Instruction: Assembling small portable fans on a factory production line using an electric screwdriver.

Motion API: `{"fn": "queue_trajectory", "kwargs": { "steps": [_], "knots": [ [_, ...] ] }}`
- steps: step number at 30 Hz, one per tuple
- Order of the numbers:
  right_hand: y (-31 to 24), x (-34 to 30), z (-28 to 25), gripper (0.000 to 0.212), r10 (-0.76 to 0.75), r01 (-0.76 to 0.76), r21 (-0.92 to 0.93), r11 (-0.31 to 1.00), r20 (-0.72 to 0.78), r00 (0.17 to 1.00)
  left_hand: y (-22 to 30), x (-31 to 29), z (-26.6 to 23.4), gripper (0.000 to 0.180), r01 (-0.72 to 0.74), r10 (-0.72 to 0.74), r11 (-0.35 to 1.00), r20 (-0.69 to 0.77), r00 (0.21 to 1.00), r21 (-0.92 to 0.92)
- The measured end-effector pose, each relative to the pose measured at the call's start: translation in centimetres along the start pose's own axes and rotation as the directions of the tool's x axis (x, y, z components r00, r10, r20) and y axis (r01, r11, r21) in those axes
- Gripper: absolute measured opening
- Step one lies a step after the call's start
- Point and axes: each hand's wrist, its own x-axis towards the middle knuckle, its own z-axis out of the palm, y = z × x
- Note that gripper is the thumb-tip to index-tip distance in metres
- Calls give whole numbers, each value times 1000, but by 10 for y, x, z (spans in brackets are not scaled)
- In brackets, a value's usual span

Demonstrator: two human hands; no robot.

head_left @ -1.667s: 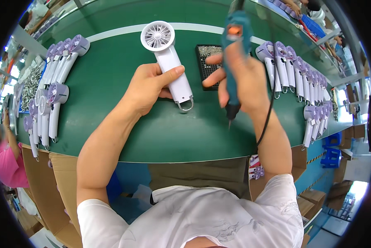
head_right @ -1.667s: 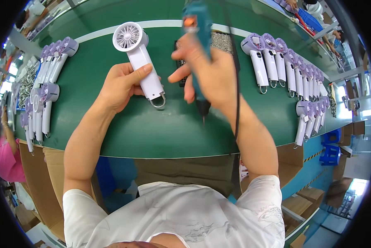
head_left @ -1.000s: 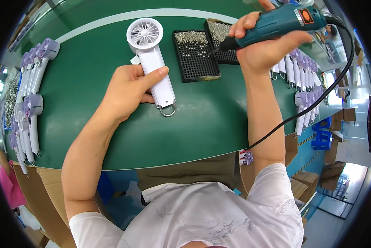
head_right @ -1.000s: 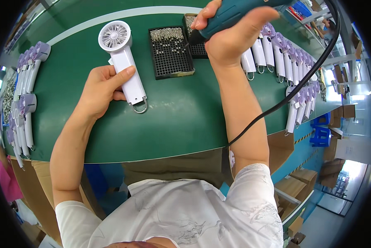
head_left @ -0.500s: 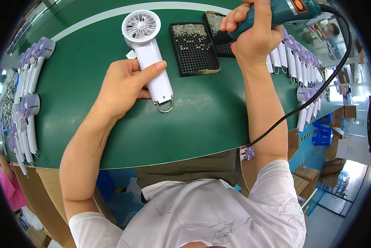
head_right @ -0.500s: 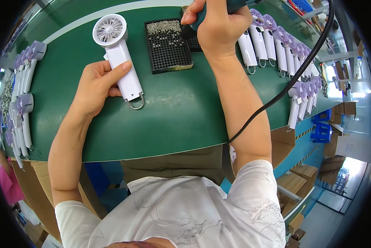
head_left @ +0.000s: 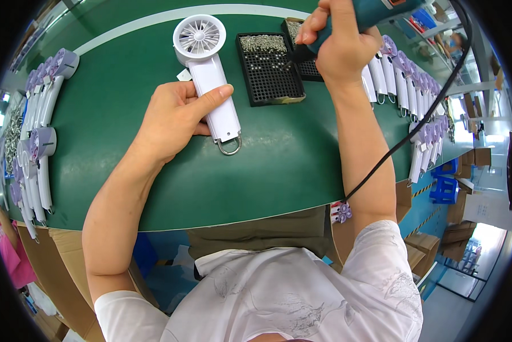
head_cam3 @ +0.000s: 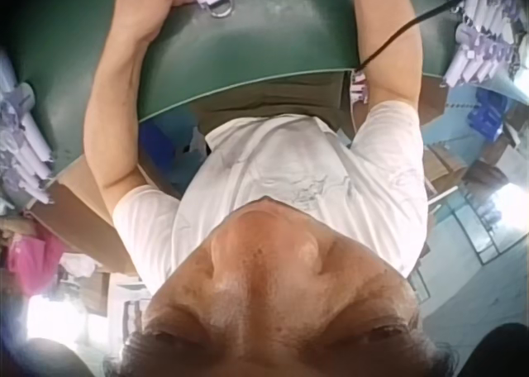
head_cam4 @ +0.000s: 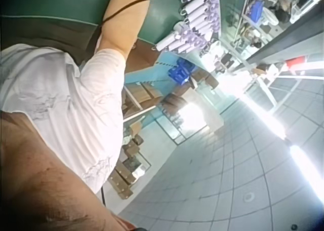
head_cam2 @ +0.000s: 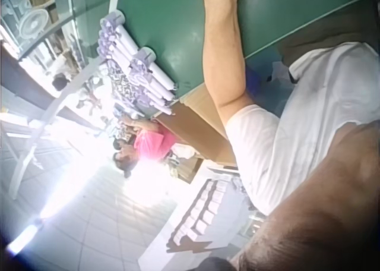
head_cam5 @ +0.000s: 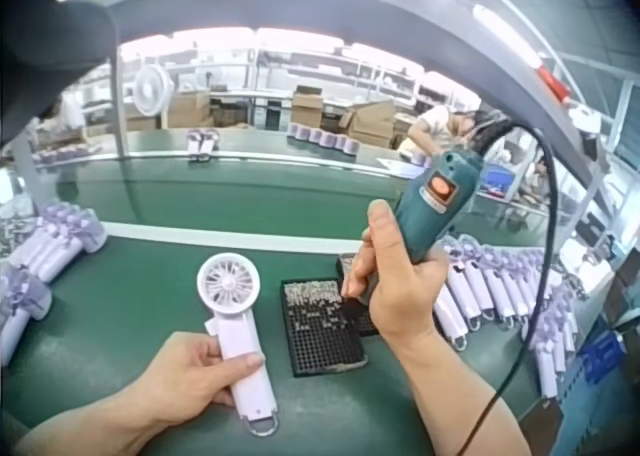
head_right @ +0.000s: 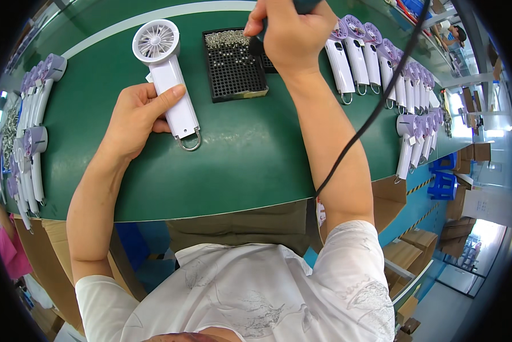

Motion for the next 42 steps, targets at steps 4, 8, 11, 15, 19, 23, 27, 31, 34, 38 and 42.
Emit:
{"fn": "queue_trajectory", "kwargs": {
  "steps": [4,8,11,15,19,23,27,31,34,38,42],
  "knots": [
    [-5,-2,6,31,17,-19,-89,996,-19,1000,0,-1,1,45,-10,9,1000,-19,1000,-3],
    [-8,-5,6,28,30,-31,-10,999,-80,996,-2,0,1,46,-20,20,1000,-9,1000,-23],
    [-13,-4,-5,68,-94,84,-237,968,-31,995,-3,2,0,48,-19,19,999,-3,1000,-29],
    [-37,-20,-4,45,-40,36,176,984,19,999,-5,6,-1,42,-10,10,1000,-7,1000,5],
    [-60,-52,3,51,3,-107,384,917,262,965,-4,4,0,43,-17,17,1000,6,1000,-3],
    [-53,-65,4,59,-170,-114,449,886,543,822,-7,6,-2,47,-20,20,1000,6,1000,-22],
    [-51,-74,8,58,-182,-84,394,915,591,786,-7,6,-2,49,-25,26,999,15,1000,-25],
    [-49,-80,12,57,-168,-59,347,936,587,792,-7,5,-2,48,-33,33,999,11,999,-24],
    [-49,-82,14,56,-152,-65,339,938,573,806,-8,6,-2,48,-42,43,998,14,999,-35],
    [-45,-84,17,53,-159,-40,314,949,581,798,-9,6,-2,47,-41,41,999,10,999,-29],
    [-47,-93,22,49,-98,-59,266,962,539,837,-6,4,-2,45,-26,26,1000,33,999,-5]
  ]
}}
